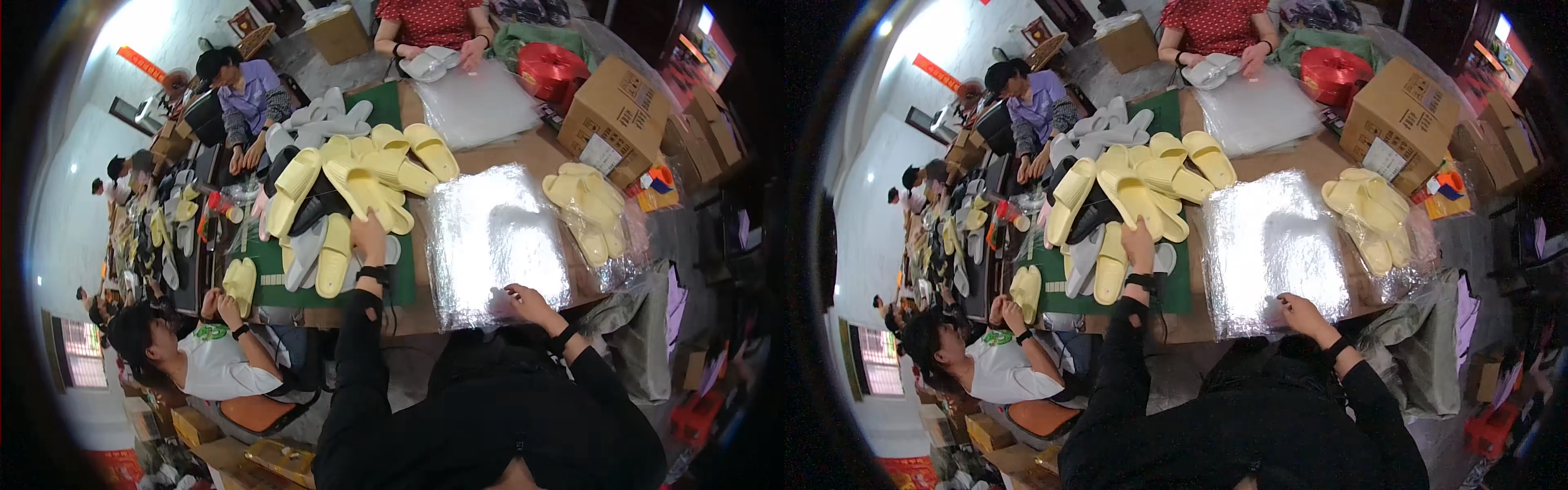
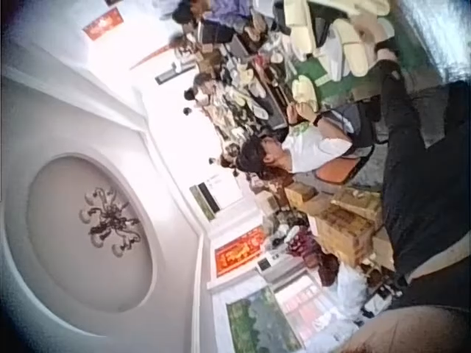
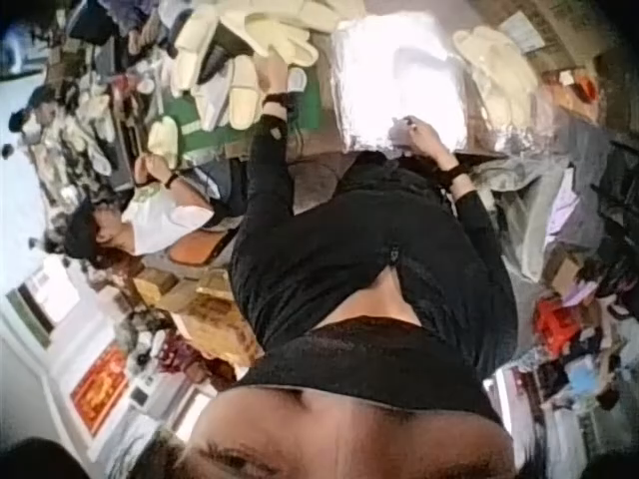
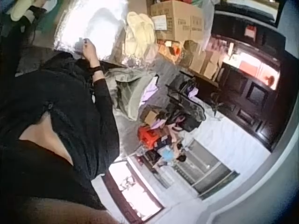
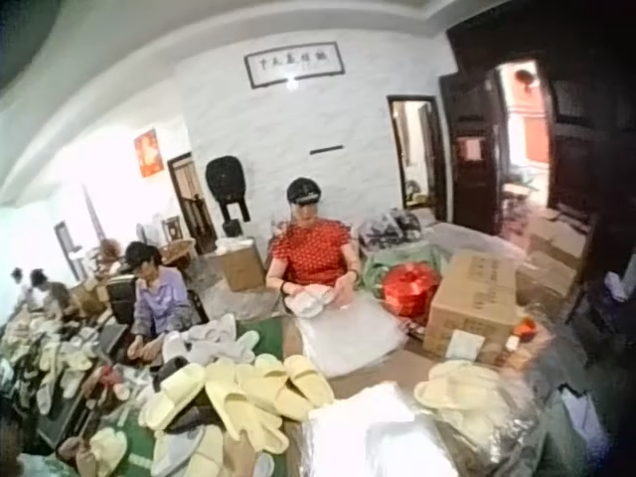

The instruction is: Packing manufactured foam slides into plastic bags and a shipping container.

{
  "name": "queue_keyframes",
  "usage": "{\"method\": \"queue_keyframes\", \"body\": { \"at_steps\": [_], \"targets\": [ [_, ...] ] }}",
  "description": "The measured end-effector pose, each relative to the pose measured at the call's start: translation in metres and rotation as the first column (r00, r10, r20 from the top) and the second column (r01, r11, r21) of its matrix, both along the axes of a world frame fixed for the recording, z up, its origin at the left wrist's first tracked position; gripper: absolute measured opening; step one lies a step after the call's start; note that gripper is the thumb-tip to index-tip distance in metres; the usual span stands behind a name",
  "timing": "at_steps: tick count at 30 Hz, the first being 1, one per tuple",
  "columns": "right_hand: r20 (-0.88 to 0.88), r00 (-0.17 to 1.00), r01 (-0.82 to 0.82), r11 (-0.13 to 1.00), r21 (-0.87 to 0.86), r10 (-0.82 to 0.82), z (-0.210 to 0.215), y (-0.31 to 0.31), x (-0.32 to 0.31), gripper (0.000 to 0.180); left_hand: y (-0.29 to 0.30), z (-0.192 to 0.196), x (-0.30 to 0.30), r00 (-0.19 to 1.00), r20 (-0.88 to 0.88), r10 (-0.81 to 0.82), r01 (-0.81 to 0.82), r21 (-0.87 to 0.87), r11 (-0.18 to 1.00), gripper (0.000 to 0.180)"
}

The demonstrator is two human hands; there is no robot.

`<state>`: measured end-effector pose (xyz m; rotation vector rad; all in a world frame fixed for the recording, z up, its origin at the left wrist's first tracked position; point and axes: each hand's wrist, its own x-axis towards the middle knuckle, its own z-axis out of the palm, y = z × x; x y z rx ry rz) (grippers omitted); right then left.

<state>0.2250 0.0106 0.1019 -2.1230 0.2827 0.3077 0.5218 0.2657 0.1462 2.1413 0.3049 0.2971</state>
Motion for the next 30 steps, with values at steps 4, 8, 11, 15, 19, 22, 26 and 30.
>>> {"method": "queue_keyframes", "body": {
  "at_steps": [4,8,11,15,19,22,26,30],
  "targets": [
    [-0.043,0.992,0.124,0.973,0.193,-0.117,0.029,0.005,0.019,0.036,-0.050,0.039,-0.050,0.895,0.337,-0.291,0.388,-0.269,0.882,0.026],
    [0.346,0.918,0.040,0.914,0.403,-0.192,0.068,0.002,0.067,0.065,-0.079,0.048,-0.123,0.769,0.397,-0.501,0.620,-0.273,0.736,0.031],
    [0.514,0.802,-0.031,0.839,0.543,-0.303,0.110,0.006,0.098,0.071,-0.094,0.062,-0.160,0.677,0.338,-0.654,0.733,-0.395,0.554,0.032],
    [0.447,0.763,0.090,0.761,0.643,-0.468,0.153,0.012,0.100,0.054,-0.094,0.042,-0.165,0.555,0.254,-0.792,0.802,-0.415,0.429,0.028],
    [0.448,0.764,0.087,0.762,0.641,-0.464,0.151,0.006,0.071,0.048,-0.066,0.030,-0.149,0.457,0.239,-0.857,0.883,-0.239,0.404,0.020],
    [0.315,0.803,0.115,0.650,0.751,-0.506,0.139,-0.006,0.050,0.044,-0.057,0.023,-0.143,0.753,0.116,-0.648,0.635,-0.386,0.669,0.017],
    [0.168,0.832,0.235,0.611,0.755,-0.528,0.120,-0.024,0.040,0.038,-0.047,0.013,-0.135,0.867,0.135,-0.480,0.495,-0.106,0.863,0.013],
    [-0.025,0.865,0.415,0.688,0.596,-0.501,0.095,-0.039,0.046,0.035,-0.051,-0.030,-0.151,0.839,-0.043,-0.543,0.542,-0.035,0.840,0.021]
  ]
}}
